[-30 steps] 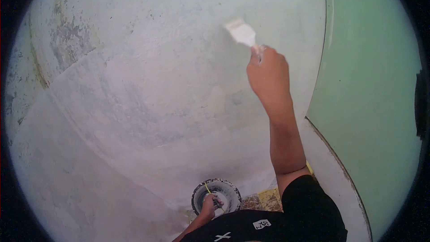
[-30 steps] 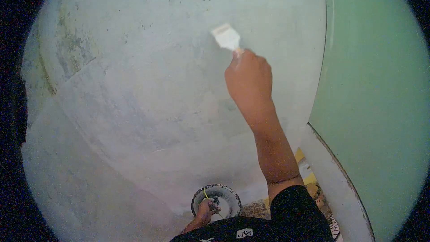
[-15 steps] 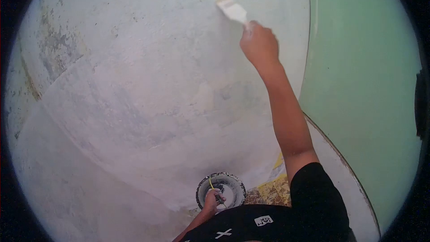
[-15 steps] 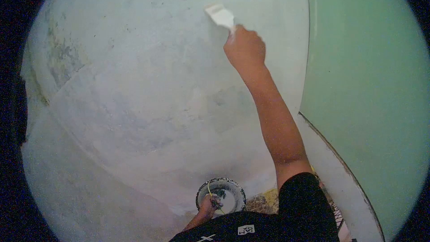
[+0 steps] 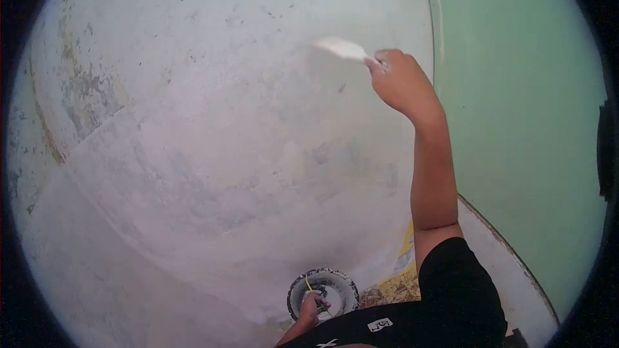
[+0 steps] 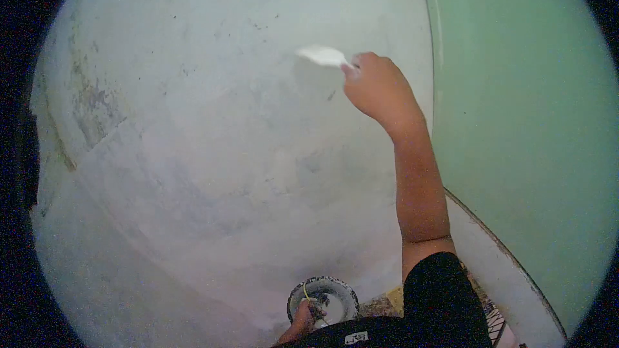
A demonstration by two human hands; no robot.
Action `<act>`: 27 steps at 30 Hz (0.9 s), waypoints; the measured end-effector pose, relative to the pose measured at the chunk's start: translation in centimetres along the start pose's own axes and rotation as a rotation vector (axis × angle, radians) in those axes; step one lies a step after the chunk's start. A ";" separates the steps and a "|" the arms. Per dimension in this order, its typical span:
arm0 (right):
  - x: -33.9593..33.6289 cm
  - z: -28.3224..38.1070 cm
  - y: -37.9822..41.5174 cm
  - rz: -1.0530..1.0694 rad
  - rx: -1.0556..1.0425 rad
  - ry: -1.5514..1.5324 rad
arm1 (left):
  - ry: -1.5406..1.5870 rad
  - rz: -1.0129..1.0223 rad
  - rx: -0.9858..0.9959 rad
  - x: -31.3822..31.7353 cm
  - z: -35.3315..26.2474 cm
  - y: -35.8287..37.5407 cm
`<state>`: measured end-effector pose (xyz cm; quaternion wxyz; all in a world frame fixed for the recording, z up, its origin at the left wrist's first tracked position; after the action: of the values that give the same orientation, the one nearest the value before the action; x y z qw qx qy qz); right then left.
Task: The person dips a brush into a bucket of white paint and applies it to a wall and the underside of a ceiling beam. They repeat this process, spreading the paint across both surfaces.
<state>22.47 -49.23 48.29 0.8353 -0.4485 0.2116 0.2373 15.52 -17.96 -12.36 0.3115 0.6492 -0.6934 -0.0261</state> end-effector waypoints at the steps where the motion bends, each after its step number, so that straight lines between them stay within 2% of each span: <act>1: -0.4 1.9 0.5 -0.031 -0.104 -0.042 | 0.004 -0.004 -0.005 -0.2 0.3 -0.3; 2: -0.4 3.5 1.0 -0.060 -0.202 -0.083 | 0.017 0.045 0.015 -0.5 0.9 -1.3; 3: 1.4 4.6 0.9 -0.045 -0.193 -0.078 | 0.030 0.091 0.030 -1.0 1.5 -1.5; 5: 4.4 5.3 0.7 -0.181 -0.157 -0.104 | -0.010 0.069 -0.007 -0.1 0.6 -0.7; 6: 4.6 4.9 1.5 -0.165 -0.150 -0.100 | -0.045 0.046 -0.026 -0.1 0.4 -0.3; 7: 5.1 4.5 2.6 -0.095 -0.130 -0.089 | -0.008 0.098 0.010 -0.7 1.2 -1.0; 10: 5.1 0.7 8.4 0.084 -0.145 0.035 | -0.044 0.073 -0.020 -0.5 0.2 -0.5; 11: 5.2 -0.6 11.2 0.175 -0.086 0.126 | -0.138 0.120 0.050 -0.8 -0.2 -0.4; 12: 6.8 -2.2 14.1 0.270 -0.090 0.211 | -0.109 0.103 0.063 -0.7 -0.5 -0.1; 14: 11.1 -5.5 19.0 0.612 -0.046 0.293 | -0.224 0.038 -0.009 -3.2 2.7 -2.9; 15: 13.3 -7.4 20.9 0.759 -0.063 0.312 | -0.290 0.026 -0.006 -2.1 1.2 -2.2; 16: 15.1 -9.7 22.5 0.844 -0.033 0.296 | -0.366 0.009 -0.009 -1.5 -0.4 -1.3; 18: 19.9 -17.0 27.3 0.994 0.034 0.287 | -0.354 -0.030 -0.063 -2.2 0.8 -1.4; 20: 23.1 -22.5 32.0 1.102 0.061 0.294 | -0.692 -0.023 0.159 -0.3 -2.8 -0.4; 21: 23.4 -24.2 33.9 1.184 0.155 0.328 | -0.693 -0.044 0.131 0.4 -3.6 -0.2; 22: 23.8 -25.4 35.1 1.274 0.253 0.367 | -0.692 -0.023 0.134 1.5 -4.5 -0.1; 23: 24.6 -26.0 35.6 1.323 0.257 0.373 | -0.687 -0.001 0.134 2.0 -5.4 0.1; 25: 25.9 -26.8 35.9 1.468 0.218 0.435 | -0.772 0.008 0.364 0.9 -4.6 -1.8; 27: 26.1 -26.7 34.7 1.511 0.173 0.471 | -0.783 -0.066 0.268 3.1 -7.0 -1.0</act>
<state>19.22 -49.71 -2.56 0.4135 -0.1555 0.6474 0.6211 19.82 -18.40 -5.91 -0.0640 0.6470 -0.7355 -0.1904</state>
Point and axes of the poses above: each hand's wrist, its own y-axis away from the middle knuckle, its own x-axis out of the palm, z = x × y, the point moved 4 cm from there along -y, towards the middle knuckle, and after that the axes turned 11 degrees about x, right-handed, at the moved point
